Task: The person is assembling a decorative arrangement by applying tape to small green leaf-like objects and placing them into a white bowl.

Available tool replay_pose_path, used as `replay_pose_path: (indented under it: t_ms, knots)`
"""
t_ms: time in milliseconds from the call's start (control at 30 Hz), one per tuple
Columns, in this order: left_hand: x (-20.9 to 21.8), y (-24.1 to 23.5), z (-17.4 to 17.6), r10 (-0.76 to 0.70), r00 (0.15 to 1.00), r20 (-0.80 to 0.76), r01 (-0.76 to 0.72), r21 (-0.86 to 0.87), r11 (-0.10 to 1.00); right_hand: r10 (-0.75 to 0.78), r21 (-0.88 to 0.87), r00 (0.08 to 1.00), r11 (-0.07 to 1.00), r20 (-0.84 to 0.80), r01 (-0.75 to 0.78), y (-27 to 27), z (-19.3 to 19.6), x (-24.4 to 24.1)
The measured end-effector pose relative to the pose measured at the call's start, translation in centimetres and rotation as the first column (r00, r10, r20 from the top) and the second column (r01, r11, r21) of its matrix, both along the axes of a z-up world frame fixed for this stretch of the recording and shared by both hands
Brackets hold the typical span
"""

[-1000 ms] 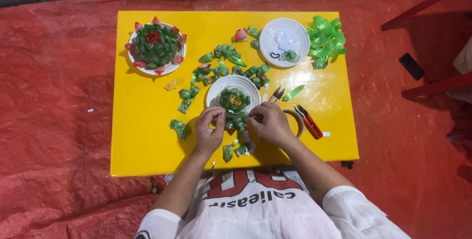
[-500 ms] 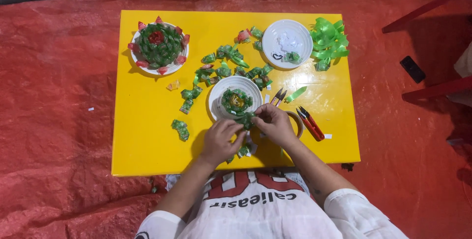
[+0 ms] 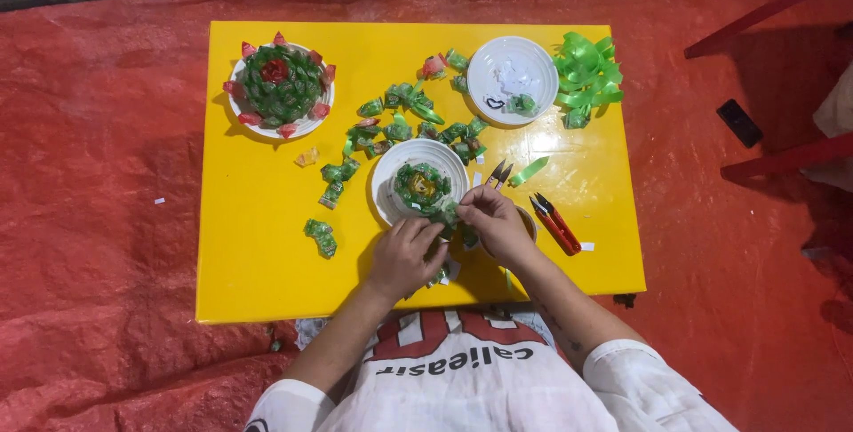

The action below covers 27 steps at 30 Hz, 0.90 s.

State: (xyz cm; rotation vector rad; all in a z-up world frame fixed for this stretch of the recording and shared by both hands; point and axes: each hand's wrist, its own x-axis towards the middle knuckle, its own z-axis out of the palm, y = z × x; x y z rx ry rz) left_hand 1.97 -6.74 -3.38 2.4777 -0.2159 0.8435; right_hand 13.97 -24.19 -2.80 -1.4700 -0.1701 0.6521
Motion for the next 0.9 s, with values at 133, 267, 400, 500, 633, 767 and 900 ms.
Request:
replay_pose_path:
  t_ms: [133,267,400,500,633,767,900]
  knots:
    - [0.0,0.0,-0.3,0.004,1.000,0.003,-0.004,-0.021,1.000,-0.035,0.099,0.993,0.994,-0.115,0.047,-0.1,1.0,0.1]
    - [-0.3,-0.1,-0.3,0.041,0.999,0.032,-0.040,-0.032,0.999,0.064,0.003,0.998,0.998,-0.023,-0.064,-0.9,1.5,0.3]
    - [-1.0,0.1,1.4,0.013,0.999,0.046,-0.009,-0.092,0.996,0.119,-0.077,0.992,0.990,-0.027,-0.121,-1.0,3.6,-0.1]
    - [-1.3,0.4,3.0,-0.015,0.999,-0.036,0.007,-0.214,0.977,0.124,-0.071,0.991,0.989,-0.050,-0.127,-1.1,5.0,-0.7]
    - [-1.2,0.5,2.9,-0.008,0.999,-0.045,-0.006,-0.303,0.953,0.108,-0.036,0.994,0.993,-0.034,-0.109,-1.0,5.2,-1.1]
    - [-1.1,0.4,4.4,0.039,0.999,0.011,-0.033,-0.356,0.934,0.149,-0.001,0.986,0.989,0.072,-0.149,-1.1,4.7,-2.0]
    - [-1.1,0.3,4.5,0.020,1.000,-0.005,-0.020,-0.399,0.917,0.148,0.016,0.982,0.988,0.115,-0.151,-1.6,4.0,-1.9]
